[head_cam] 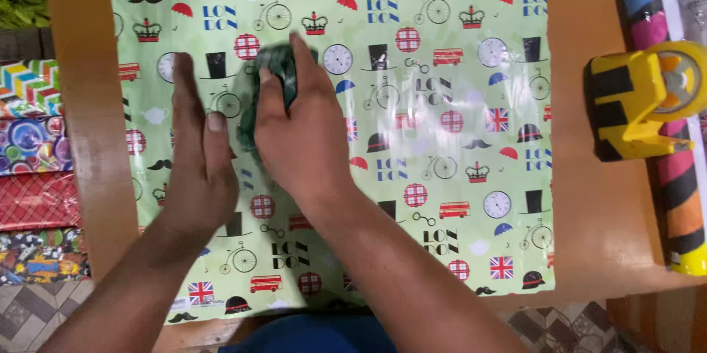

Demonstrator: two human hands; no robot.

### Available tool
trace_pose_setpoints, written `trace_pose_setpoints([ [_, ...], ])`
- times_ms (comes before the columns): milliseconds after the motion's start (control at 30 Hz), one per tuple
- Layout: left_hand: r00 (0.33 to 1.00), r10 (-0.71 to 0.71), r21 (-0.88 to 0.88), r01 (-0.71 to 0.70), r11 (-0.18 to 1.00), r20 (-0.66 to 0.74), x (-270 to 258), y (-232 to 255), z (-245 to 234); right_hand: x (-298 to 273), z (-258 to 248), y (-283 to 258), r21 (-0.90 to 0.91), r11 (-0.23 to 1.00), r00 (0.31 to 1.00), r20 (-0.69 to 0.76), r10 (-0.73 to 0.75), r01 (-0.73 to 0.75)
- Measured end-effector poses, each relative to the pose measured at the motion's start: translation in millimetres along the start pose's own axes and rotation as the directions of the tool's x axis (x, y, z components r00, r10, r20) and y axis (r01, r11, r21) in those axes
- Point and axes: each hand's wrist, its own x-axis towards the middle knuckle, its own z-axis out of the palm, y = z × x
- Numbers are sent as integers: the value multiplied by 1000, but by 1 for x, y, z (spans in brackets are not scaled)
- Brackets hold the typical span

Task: The person wipes a sheet of London-themed wrapping paper and a product box with a green cloth, then places the box on the paper and folds the paper around it. The wrapping is not completed in the clip.

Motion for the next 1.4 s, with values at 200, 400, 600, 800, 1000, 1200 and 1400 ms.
trace_pose_setpoints([
  [200,981,-157,480,84,873,115,-29,-61,-30,33,45,-12,-550,605,803,239,-545,575],
  [400,977,-186,558,95,824,108,-42,-80,-23,53,67,34,-623,534,820,444,-361,572],
  [600,972,-200,569,97,817,120,-38,-74,-24,109,-50,91,-766,537,923,189,-336,353],
  [800,982,-159,564,74,823,103,-43,-72,-24,110,-211,111,-858,511,970,-79,-229,51],
  [1000,991,-103,566,37,823,84,-40,-70,-24,70,-152,114,-753,580,938,143,-315,310],
  [1200,990,-121,559,59,827,73,-39,-67,-23,79,-170,115,-776,580,939,44,-342,248],
  [1400,994,-93,516,52,855,54,-39,-68,-23,75,-182,104,-740,654,934,-103,-342,158],
])
